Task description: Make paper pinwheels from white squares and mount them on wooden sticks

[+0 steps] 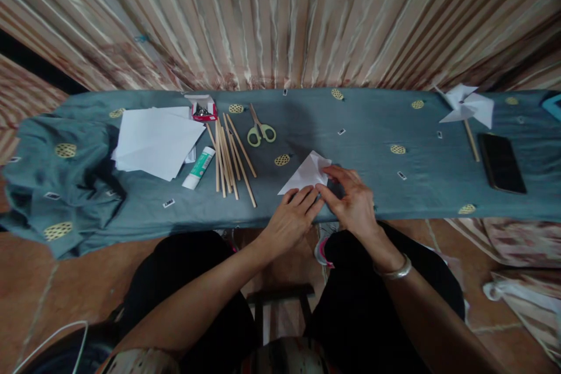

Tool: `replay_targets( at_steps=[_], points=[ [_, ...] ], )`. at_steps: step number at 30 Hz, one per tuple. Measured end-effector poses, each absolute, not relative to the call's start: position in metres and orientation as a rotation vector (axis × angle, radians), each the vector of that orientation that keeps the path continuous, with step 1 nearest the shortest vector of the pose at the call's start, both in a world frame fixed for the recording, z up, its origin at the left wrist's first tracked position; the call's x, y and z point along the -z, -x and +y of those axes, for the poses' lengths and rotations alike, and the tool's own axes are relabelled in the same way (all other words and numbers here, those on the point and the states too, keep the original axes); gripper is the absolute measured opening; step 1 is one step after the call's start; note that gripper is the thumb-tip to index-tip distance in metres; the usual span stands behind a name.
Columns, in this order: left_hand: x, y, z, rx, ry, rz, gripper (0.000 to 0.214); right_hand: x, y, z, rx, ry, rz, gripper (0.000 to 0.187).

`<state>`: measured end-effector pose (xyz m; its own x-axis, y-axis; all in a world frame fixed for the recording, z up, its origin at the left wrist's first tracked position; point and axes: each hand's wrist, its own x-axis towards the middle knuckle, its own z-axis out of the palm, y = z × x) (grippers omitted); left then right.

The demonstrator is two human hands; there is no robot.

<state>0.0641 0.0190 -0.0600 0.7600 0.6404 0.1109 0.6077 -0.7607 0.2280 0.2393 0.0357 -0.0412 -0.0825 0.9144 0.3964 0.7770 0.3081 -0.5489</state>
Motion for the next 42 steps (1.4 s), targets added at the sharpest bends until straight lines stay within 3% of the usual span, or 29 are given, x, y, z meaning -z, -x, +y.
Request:
replay_targets(
  at_steps=[13, 42],
  points=[
    [0.061, -0.037, 0.003, -0.275, -2.823, 1.043, 0.043, 0.049, -0.234, 0.034, 0.077, 1.379, -2.162, 0.024],
    [0.052, -0.026, -0.01, -0.333, -2.839, 1.085, 0.037, 0.055, -0.216, 0.022, 0.115, 1.206, -2.404, 0.023]
  ],
)
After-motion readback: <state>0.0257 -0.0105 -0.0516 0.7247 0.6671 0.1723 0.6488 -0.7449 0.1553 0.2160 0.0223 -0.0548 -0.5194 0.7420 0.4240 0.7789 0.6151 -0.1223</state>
